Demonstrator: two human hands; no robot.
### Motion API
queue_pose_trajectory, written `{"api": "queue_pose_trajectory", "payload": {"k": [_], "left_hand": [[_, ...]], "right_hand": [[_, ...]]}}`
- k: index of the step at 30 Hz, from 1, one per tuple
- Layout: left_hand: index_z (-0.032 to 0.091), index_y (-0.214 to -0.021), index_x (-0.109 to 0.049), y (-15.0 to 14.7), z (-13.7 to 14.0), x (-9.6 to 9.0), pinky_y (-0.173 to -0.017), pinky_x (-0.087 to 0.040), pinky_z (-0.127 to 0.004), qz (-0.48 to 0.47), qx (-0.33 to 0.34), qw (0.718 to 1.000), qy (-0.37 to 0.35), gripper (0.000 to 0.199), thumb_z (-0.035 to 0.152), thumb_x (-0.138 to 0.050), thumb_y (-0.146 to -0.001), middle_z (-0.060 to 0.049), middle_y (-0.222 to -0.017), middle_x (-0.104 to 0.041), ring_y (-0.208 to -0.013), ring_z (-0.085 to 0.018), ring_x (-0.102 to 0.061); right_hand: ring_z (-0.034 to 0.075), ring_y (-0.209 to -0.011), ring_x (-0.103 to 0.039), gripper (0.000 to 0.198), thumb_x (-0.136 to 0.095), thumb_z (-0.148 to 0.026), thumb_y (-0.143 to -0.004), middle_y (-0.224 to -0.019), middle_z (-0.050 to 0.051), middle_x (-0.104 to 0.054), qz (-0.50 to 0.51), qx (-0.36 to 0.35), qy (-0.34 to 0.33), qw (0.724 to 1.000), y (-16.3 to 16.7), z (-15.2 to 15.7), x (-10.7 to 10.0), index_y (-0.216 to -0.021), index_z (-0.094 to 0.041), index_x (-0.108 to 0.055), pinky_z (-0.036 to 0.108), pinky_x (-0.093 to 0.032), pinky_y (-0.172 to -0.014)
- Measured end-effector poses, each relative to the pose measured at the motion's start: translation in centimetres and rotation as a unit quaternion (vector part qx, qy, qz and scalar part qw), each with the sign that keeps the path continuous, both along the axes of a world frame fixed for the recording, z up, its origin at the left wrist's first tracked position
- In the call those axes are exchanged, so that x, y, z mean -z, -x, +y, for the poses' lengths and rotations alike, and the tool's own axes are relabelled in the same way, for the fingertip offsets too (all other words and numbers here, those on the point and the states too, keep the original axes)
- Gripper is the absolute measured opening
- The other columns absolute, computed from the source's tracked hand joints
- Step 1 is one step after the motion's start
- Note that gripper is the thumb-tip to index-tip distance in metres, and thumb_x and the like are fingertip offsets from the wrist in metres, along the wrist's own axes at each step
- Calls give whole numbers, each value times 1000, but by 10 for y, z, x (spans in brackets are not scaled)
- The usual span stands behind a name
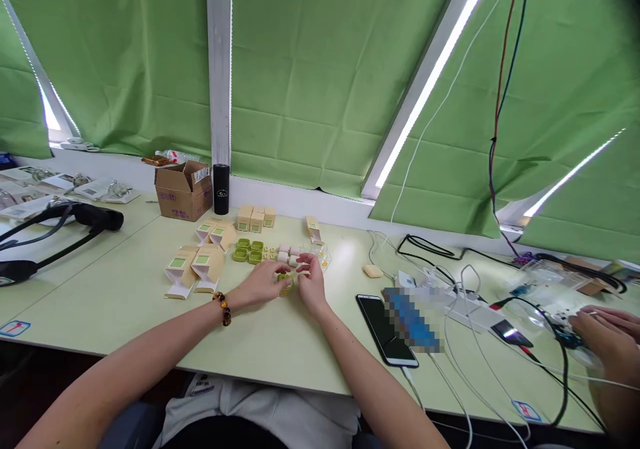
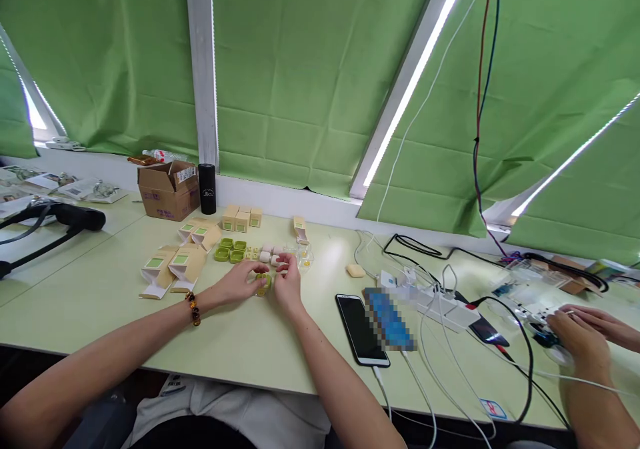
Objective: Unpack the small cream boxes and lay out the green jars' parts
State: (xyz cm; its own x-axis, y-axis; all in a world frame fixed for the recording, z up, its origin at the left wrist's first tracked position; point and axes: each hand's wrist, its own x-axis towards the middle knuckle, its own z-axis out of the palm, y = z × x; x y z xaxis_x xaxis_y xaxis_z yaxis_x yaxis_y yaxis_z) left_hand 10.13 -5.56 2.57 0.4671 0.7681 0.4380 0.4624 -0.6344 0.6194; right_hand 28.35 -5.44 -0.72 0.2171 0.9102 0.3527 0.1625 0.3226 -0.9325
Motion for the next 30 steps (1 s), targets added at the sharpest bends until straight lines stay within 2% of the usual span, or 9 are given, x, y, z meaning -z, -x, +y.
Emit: {"api": "queue_pose_trajectory", "payload": {"k": [4, 9, 12, 15, 19, 22, 25, 28, 30], "left_hand": [[27, -101, -79, -3, -3, 4, -90, -53, -37, -13, -17, 1000, -20, 18, 32, -63, -95, -4, -105, -81, -101, -26, -73], [26, -91, -81, 5, -5, 6, -78, -52, -34, 15, -45, 998, -27, 21, 32, -62, -95, -3, -90, -80, -86, -25, -72], [26, -102, -82, 15, -1, 4, -80, -53, -34, -6, -36, 999, -5, 23, 32, -60, -96, -3, -99, -82, -90, -24, -74], [26, -114, -81, 22, 2, 2, -88, -55, -35, -25, -22, 999, 9, 27, 34, -63, -95, -5, -111, -82, -100, -26, -75], [25, -106, -81, 22, 1, 2, -88, -54, -35, -28, -23, 999, -6, 22, 33, -67, -92, -5, -108, -81, -99, -25, -73], [21, -92, -80, 17, -1, 3, -80, -52, -33, -19, -33, 999, 2, 19, 32, -64, -93, -5, -94, -80, -87, -22, -71], [19, -87, -75, 15, 1, 1, -74, -49, -30, -64, -66, 996, 20, 19, 30, -62, -93, -4, -87, -78, -80, -20, -68], [18, -79, -68, 17, 8, -1, -68, -47, -29, -160, -107, 980, 52, 20, 35, -66, -89, -4, -78, -73, -72, -18, -64], [18, -75, -65, 19, 12, -1, -65, -47, -29, -219, -101, 967, 82, 26, 41, -70, -87, -3, -74, -69, -68, -17, -61]], "right_hand": [[19, -79, -59, 51, -53, -16, -59, -99, 1, -65, 5, -55, 26, 998, 1, 2, 14, -109, -27, -56, 35, -50, -76], [20, -88, -62, 51, -53, -13, -58, -101, 1, -69, -18, -133, 29, 991, -1, 0, 9, -107, -26, -58, 33, -49, -77], [22, -96, -64, 54, -56, -12, -60, -108, 3, -71, -48, -192, 38, 979, -2, -6, 3, -112, -26, -60, 31, -47, -73], [22, -98, -65, 61, -64, -12, -66, -116, 4, -70, -83, -253, 40, 963, 0, -12, 0, -125, -27, -58, 33, -50, -78], [25, -107, -64, 59, -80, -17, -67, -119, 4, -69, -149, -214, 22, 965, 4, -16, 3, -122, -27, -62, 39, -50, -90], [22, -96, -63, 57, -84, -22, -68, -114, 3, -70, -166, -184, 45, 968, 7, -15, 4, -120, -26, -60, 39, -51, -89], [19, -88, -64, 57, -84, -30, -74, -106, 2, -69, -110, -194, 49, 974, 9, -16, 0, -123, -26, -54, 37, -52, -82], [20, -93, -65, 57, -83, -39, -80, -104, 3, -68, -14, -229, 4, 973, 13, -19, -7, -126, -29, -51, 36, -55, -82], [20, -93, -66, 61, -85, -42, -79, -106, 3, -67, 25, -245, -13, 969, 15, -21, -10, -128, -30, -50, 36, -56, -82]]}}
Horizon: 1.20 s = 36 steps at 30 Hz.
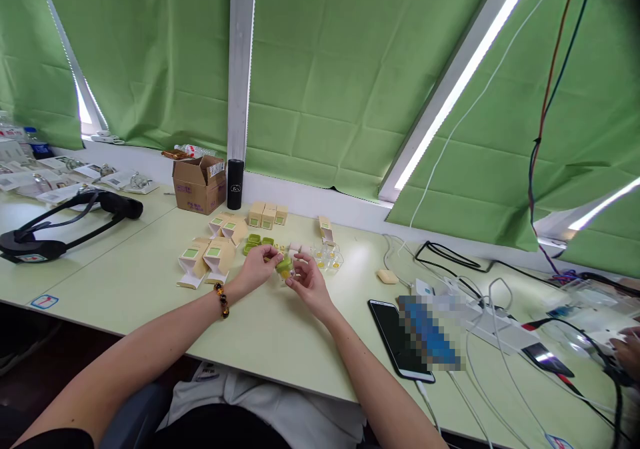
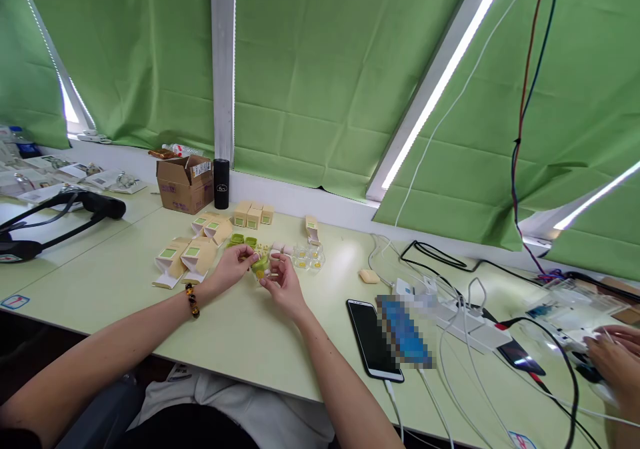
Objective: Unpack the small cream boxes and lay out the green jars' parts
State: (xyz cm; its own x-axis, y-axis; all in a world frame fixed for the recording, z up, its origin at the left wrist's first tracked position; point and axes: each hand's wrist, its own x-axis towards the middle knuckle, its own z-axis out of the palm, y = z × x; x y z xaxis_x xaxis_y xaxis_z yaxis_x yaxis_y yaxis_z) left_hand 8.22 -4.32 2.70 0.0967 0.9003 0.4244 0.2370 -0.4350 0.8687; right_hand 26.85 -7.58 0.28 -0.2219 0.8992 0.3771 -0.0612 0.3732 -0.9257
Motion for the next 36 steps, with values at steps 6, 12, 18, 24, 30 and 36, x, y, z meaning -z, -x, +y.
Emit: {"api": "queue_pose_trajectory", "payload": {"k": [6, 12, 18, 24, 30, 36], "left_hand": [[18, -72, -64, -1, 0, 3, -62, -47, -27, -48, 12, 999, 8, 31, 45, -75, -82, -2, -71, -66, -66, -16, -58], [18, -85, -63, -3, -5, -2, -61, -57, -28, -183, 42, 982, 27, 38, 53, -77, -85, -3, -80, -67, -70, -16, -64], [17, -88, -60, 8, 7, -4, -63, -64, -32, -338, 30, 935, 103, 41, 51, -82, -83, -6, -92, -69, -80, -18, -69], [15, -87, -62, 6, 10, 1, -69, -66, -33, -360, 18, 921, 144, 31, 40, -81, -87, -7, -93, -71, -81, -17, -70], [15, -86, -62, 4, 5, 2, -68, -66, -33, -347, 30, 928, 136, 37, 44, -84, -83, -6, -91, -71, -79, -17, -71], [16, -87, -62, 4, 5, 3, -68, -66, -33, -340, 27, 929, 142, 35, 43, -83, -85, -7, -92, -72, -79, -17, -71]], "right_hand": [[20, -91, -65, 55, -82, -48, -83, -102, 3, -67, 2, 29, 8, 1000, 3, -1, -1, -128, -28, -56, 32, -56, -74], [17, -84, -65, 55, -81, -38, -83, -118, 8, -69, -23, 98, -51, 994, -1, -1, -4, -133, -26, -59, 36, -61, -80], [28, -122, -64, 47, -65, -16, -92, -133, 13, -63, -139, 192, -303, 923, -5, -13, -13, -137, -27, -58, 51, -60, -101], [27, -121, -64, 60, -55, 2, -89, -128, 11, -52, -209, 258, -557, 761, -11, -22, -20, -137, -33, -61, 48, -66, -91], [24, -111, -66, 55, -62, 0, -86, -114, 6, -55, -231, 289, -615, 697, -10, -31, -25, -126, -38, -63, 46, -67, -86], [32, -124, -62, 45, -68, -25, -92, -128, 15, -60, -104, 260, -379, 882, 0, -31, -27, -135, -26, -55, 57, -59, -99]]}}
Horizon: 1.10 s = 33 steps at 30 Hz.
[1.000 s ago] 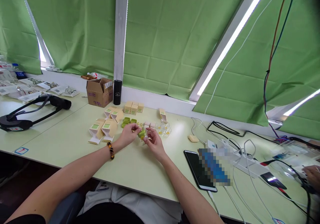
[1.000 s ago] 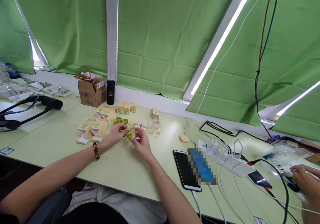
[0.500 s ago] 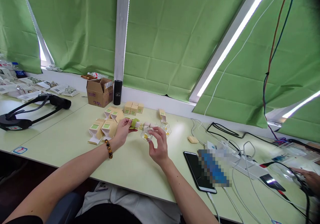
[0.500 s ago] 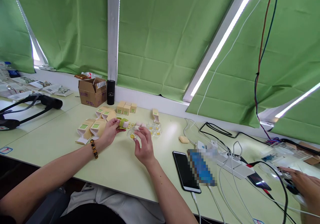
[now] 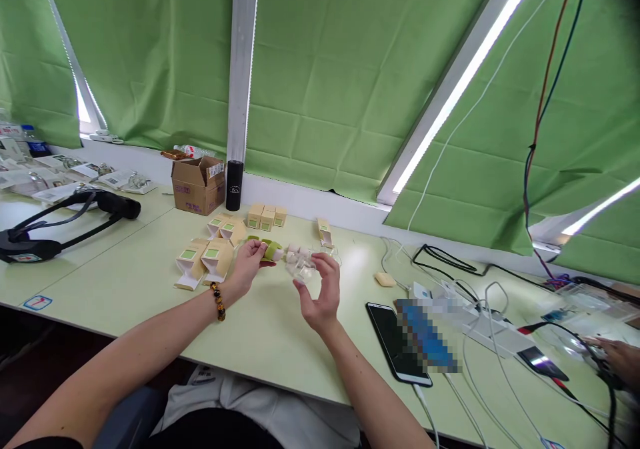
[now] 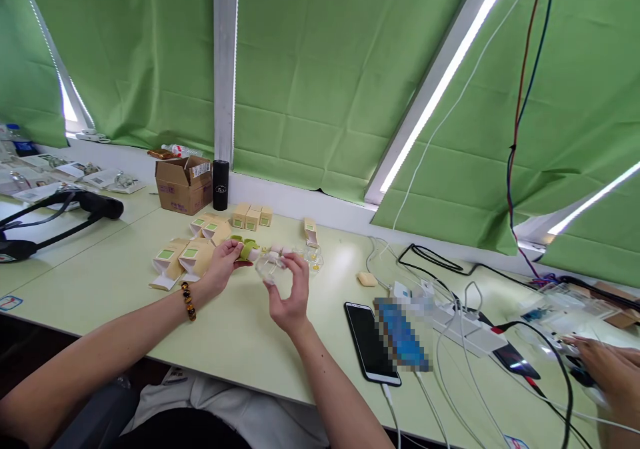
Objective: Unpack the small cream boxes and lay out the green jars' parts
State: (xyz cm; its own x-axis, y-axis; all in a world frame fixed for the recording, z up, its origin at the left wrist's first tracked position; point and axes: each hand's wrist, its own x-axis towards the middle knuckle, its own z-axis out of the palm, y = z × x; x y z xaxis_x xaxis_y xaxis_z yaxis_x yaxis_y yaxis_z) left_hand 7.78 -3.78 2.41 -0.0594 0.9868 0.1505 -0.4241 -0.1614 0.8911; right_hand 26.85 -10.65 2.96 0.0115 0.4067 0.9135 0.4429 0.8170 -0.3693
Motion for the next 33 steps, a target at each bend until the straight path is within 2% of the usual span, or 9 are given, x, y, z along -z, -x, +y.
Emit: {"api": "queue_pose_trajectory", "payload": {"k": [2, 5, 8, 11, 14, 18, 21, 23, 33], "left_hand": [[15, -88, -62, 0, 0, 0, -68, -66, -33, 2, 2, 1000, 3, 33, 41, -82, -85, -7, -94, -72, -81, -18, -71], [15, -89, -61, 1, -1, -1, -67, -66, -32, 7, 2, 1000, 11, 30, 38, -81, -87, -8, -96, -73, -81, -17, -72], [15, -89, -61, 2, -1, -2, -68, -66, -32, 12, 0, 1000, 16, 29, 37, -80, -88, -8, -96, -73, -82, -17, -72], [15, -90, -61, 2, -1, -2, -69, -66, -32, 16, 2, 1000, 17, 30, 38, -80, -88, -8, -96, -74, -82, -17, -72], [15, -90, -61, 1, -1, -1, -69, -66, -32, 20, 1, 1000, 13, 32, 41, -81, -86, -7, -92, -72, -82, -17, -71], [15, -89, -61, 1, 0, -1, -69, -67, -32, 28, 2, 1000, 9, 37, 45, -82, -84, -6, -93, -71, -82, -17, -70], [15, -89, -61, 0, -1, -1, -69, -66, -32, 30, 3, 1000, 3, 38, 46, -83, -83, -6, -92, -70, -81, -16, -70], [15, -89, -62, 0, -1, 0, -69, -66, -32, 31, 4, 999, -2, 39, 47, -83, -82, -5, -89, -69, -80, -16, -70], [16, -86, -60, -1, -4, -1, -70, -65, -33, 31, 15, 999, 0, 40, 48, -84, -81, -3, -86, -67, -78, -16, -69]], "right_hand": [[30, -124, -62, 44, -69, -32, -93, -129, 15, -61, 95, -66, 108, 987, 0, 3, 0, -134, -26, -55, 52, -60, -97], [26, -111, -66, 48, -71, -39, -92, -119, 10, -67, 209, -162, 216, 940, -6, 11, -2, -135, -29, -53, 44, -62, -86], [22, -91, -67, 33, -72, -45, -89, -105, 7, -70, 249, -170, 273, 913, -22, 22, -9, -114, -26, -61, 40, -61, -76], [20, -77, -63, 25, -75, -43, -82, -100, 8, -71, 178, -60, 310, 932, -50, 32, -20, -93, -22, -67, 36, -56, -68], [19, -80, -65, 12, -69, -31, -83, -119, 12, -69, 48, 121, 256, 958, -80, 36, -27, -85, -19, -71, 39, -56, -77], [18, -77, -65, 17, -59, -11, -84, -119, 15, -64, -117, 263, 300, 910, -105, 36, -26, -80, -16, -75, 36, -53, -80], [20, -82, -66, 24, -58, 1, -79, -105, 14, -68, -236, 310, 364, 846, -111, 39, -19, -76, -15, -75, 32, -50, -79], [20, -81, -66, 26, -57, 4, -77, -99, 13, -70, -268, 326, 393, 817, -111, 41, -14, -76, -15, -75, 30, -47, -76], [19, -78, -67, 26, -59, 6, -75, -97, 12, -72, -274, 336, 425, 794, -107, 48, -3, -77, -15, -73, 27, -40, -66]]}}
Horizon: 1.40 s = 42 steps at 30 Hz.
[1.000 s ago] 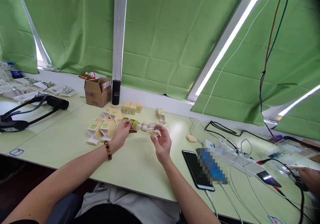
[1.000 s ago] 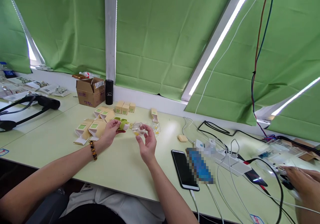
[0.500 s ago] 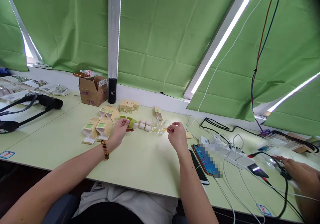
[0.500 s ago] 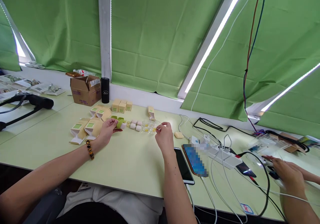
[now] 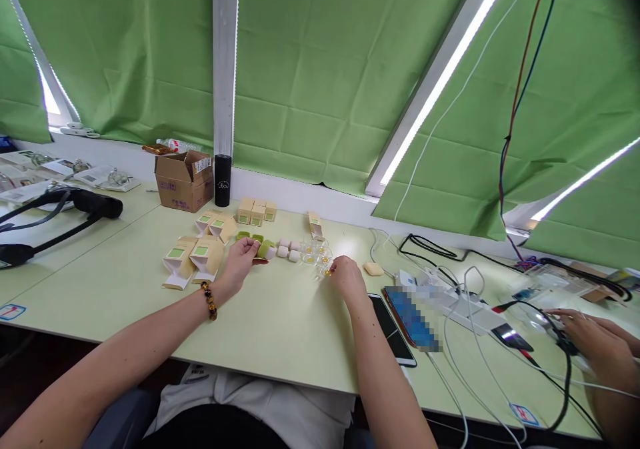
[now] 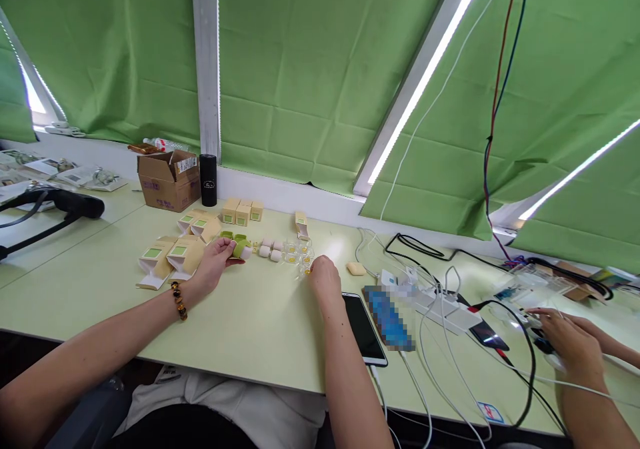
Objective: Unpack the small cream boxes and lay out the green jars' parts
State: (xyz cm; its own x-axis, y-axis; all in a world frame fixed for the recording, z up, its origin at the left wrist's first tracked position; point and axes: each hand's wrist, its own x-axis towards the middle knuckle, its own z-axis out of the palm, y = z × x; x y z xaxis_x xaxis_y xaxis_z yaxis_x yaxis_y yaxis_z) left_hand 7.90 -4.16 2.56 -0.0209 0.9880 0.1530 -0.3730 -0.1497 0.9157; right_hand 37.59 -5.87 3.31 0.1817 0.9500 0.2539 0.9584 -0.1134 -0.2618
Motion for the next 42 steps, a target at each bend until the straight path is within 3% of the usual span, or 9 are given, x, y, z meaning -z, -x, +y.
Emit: {"api": "queue_pose_trajectory", "payload": {"k": [8, 12, 15, 19, 22, 25, 34, 39, 42], "left_hand": [[16, -84, -60, 0, 0, 0, -69, -66, -33, 3, 0, 1000, 4, 40, 47, -85, -79, -4, -85, -68, -79, -17, -69], [17, -84, -59, 0, -2, -1, -69, -66, -33, -4, 4, 1000, 10, 37, 43, -84, -81, -4, -85, -68, -79, -17, -70], [17, -87, -59, 1, -4, -1, -70, -66, -34, -20, 38, 999, 27, 32, 38, -82, -84, -6, -89, -70, -81, -19, -74], [17, -91, -58, -1, -7, -3, -70, -66, -33, -57, 102, 991, 62, 25, 29, -79, -85, -10, -97, -75, -83, -23, -79], [17, -89, -60, -3, -10, -6, -69, -65, -33, -80, 135, 984, 80, 22, 24, -79, -82, -11, -95, -77, -82, -25, -80], [16, -85, -64, -6, -15, -8, -64, -63, -31, -82, 170, 977, 98, 20, 23, -82, -78, -12, -92, -78, -80, -26, -80], [15, -104, -75, -10, -23, -4, -84, -63, -36, -55, 280, 955, 78, 29, 28, -81, -79, -15, -101, -80, -95, -27, -79], [17, -106, -73, -14, -23, 5, -81, -64, -40, 9, 314, 946, 79, 33, 30, -85, -77, -11, -95, -78, -82, -23, -77], [16, -107, -72, -17, -21, 9, -77, -62, -36, 87, 316, 944, 15, 37, 36, -85, -80, -12, -102, -76, -87, -23, -76]], "right_hand": [[20, -83, -67, 26, -62, 3, -74, -105, 11, -71, 8, 10, -2, 1000, 1, -6, -7, -85, -17, -75, 28, -40, -66], [22, -87, -67, 19, -64, -7, -81, -115, 11, -70, 31, 15, -77, 996, 6, -12, -19, -91, -20, -72, 31, -42, -65], [25, -96, -66, 14, -63, -16, -87, -114, 8, -70, 69, -53, -198, 976, 22, -15, -22, -96, -24, -68, 36, -49, -78], [30, -118, -61, 23, -65, -24, -91, -120, 10, -69, 169, -236, -302, 908, 62, -22, -11, -114, -25, -65, 47, -53, -99], [31, -126, -59, 48, -72, -29, -90, -134, 11, -65, 247, -320, -287, 868, 94, -29, 3, -136, -27, -57, 50, -53, -104], [30, -132, -56, 62, -75, -26, -87, -142, 11, -61, 293, -350, -251, 854, 115, -32, 14, -144, -28, -51, 51, -51, -110], [26, -118, -65, 39, -73, -26, -87, -127, 9, -68, 420, -324, -224, 818, 119, -33, 17, -124, -26, -61, 48, -54, -107], [26, -111, -68, 41, -78, -38, -87, -125, 10, -69, 497, -320, -186, 784, 118, -35, 18, -123, -25, -62, 47, -56, -103], [25, -110, -69, 43, -77, -44, -89, -124, 10, -70, 543, -333, -173, 752, 116, -35, 16, -124, -25, -63, 46, -56, -103]]}}
